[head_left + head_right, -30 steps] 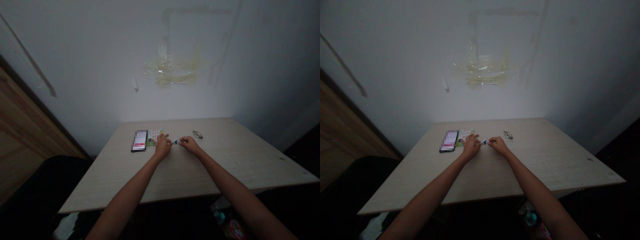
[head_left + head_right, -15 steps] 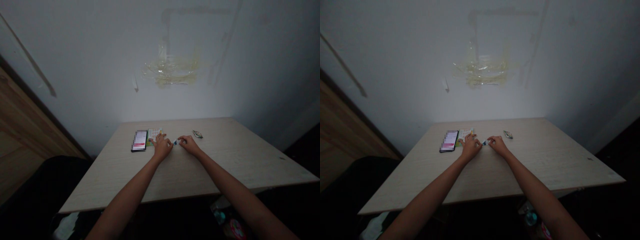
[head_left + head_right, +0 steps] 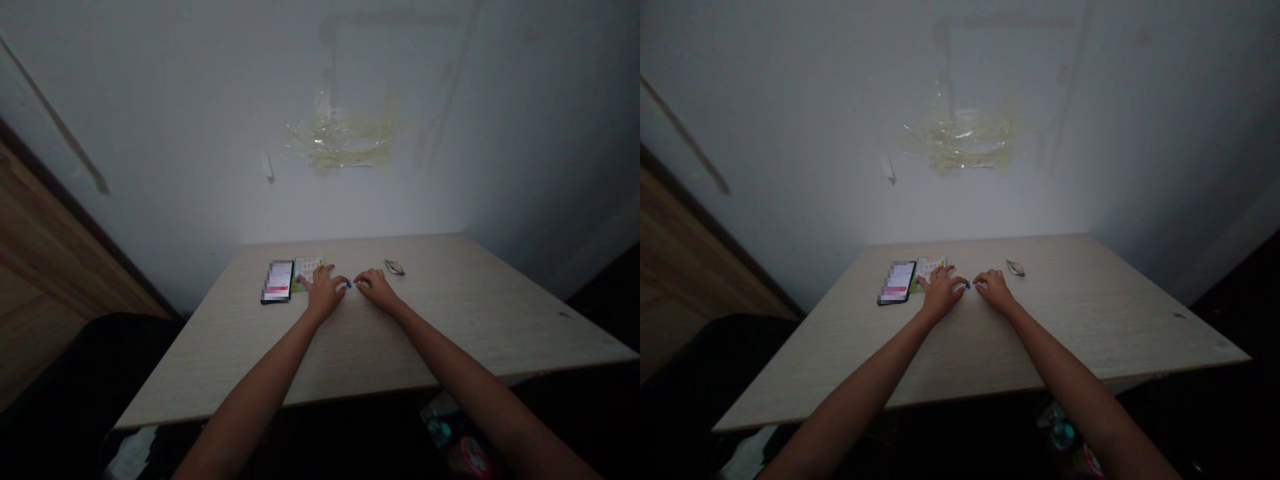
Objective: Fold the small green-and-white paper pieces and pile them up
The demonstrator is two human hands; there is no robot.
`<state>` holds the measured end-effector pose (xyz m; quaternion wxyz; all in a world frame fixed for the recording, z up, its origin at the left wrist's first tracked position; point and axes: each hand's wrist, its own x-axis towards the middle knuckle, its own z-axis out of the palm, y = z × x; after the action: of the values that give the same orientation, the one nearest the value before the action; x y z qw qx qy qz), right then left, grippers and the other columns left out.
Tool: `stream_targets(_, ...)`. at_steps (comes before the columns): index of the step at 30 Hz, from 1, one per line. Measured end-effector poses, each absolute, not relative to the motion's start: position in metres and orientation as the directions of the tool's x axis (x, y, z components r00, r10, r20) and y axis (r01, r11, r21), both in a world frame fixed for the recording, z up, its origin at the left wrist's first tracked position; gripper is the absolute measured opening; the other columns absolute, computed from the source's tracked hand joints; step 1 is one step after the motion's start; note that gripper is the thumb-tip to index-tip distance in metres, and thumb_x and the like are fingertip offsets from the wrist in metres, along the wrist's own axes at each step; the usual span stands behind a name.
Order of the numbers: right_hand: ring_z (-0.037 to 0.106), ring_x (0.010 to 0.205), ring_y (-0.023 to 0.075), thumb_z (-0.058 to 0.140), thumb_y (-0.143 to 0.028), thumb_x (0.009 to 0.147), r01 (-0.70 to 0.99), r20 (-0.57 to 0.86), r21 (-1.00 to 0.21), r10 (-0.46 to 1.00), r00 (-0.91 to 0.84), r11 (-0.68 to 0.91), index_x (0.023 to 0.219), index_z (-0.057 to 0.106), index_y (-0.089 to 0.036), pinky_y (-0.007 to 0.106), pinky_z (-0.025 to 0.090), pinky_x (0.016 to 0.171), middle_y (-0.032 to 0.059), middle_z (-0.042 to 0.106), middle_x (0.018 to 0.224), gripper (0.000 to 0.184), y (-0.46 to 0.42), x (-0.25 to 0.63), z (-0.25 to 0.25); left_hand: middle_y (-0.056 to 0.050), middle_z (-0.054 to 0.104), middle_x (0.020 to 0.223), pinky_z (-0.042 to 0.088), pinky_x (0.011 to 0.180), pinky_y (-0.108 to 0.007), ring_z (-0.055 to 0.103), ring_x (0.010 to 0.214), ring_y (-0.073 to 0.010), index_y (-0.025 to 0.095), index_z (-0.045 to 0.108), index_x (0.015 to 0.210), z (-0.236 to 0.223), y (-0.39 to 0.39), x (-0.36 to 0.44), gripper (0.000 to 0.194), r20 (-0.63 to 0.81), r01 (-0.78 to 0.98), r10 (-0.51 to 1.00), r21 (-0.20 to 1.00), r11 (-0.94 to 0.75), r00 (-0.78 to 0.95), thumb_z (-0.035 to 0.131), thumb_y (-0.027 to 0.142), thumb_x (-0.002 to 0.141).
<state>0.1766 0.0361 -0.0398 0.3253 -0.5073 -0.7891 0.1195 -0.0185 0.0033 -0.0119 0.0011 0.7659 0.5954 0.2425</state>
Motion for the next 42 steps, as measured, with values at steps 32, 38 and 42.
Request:
stream_targets(32, 0.054, 0.108, 0.0262, 0.074, -0.029, 0.073, 0.749, 0.287, -0.573, 0.937, -0.199, 0.334, 0.090, 0.078, -0.026, 0.042, 0.031, 0.102, 0.0080, 0.066, 0.101, 0.018, 0.046, 0.172, -0.031, 0.005, 0.039, 0.152, -0.001, 0.102, -0.080, 0.018, 0.144, -0.0390, 0.045, 0.073, 0.099, -0.004, 0.018, -0.018, 0.020, 0.208, 0.902, 0.960, 0.353, -0.250, 0.185, 0.064, 0.052, 0.082)
stream_targets(38, 0.055, 0.109, 0.0271, 0.075, -0.023, 0.068, 0.743, 0.262, -0.611, 0.956, -0.134, 0.272, 0.085, 0.079, -0.026, 0.042, 0.035, 0.102, 0.0089, 0.067, 0.104, 0.018, 0.052, 0.171, -0.034, 0.005, 0.035, 0.155, -0.002, 0.098, -0.083, 0.011, 0.146, -0.0412, 0.049, 0.071, 0.102, 0.001, 0.020, -0.026, 0.021, 0.135, 0.901, 0.965, 0.348, -0.258, 0.224, 0.063, 0.050, 0.083)
stream_targets(42, 0.058, 0.105, 0.0259, 0.073, -0.015, 0.065, 0.722, 0.251, -0.635, 0.957, -0.145, 0.275, 0.085, 0.080, -0.026, 0.040, 0.038, 0.101, 0.0078, 0.069, 0.098, 0.024, 0.055, 0.172, -0.036, 0.005, 0.031, 0.157, 0.000, 0.097, -0.084, 0.009, 0.146, -0.0429, 0.051, 0.070, 0.105, 0.001, 0.022, -0.029, 0.022, 0.102, 0.906, 0.966, 0.338, -0.256, 0.236, 0.061, 0.050, 0.084)
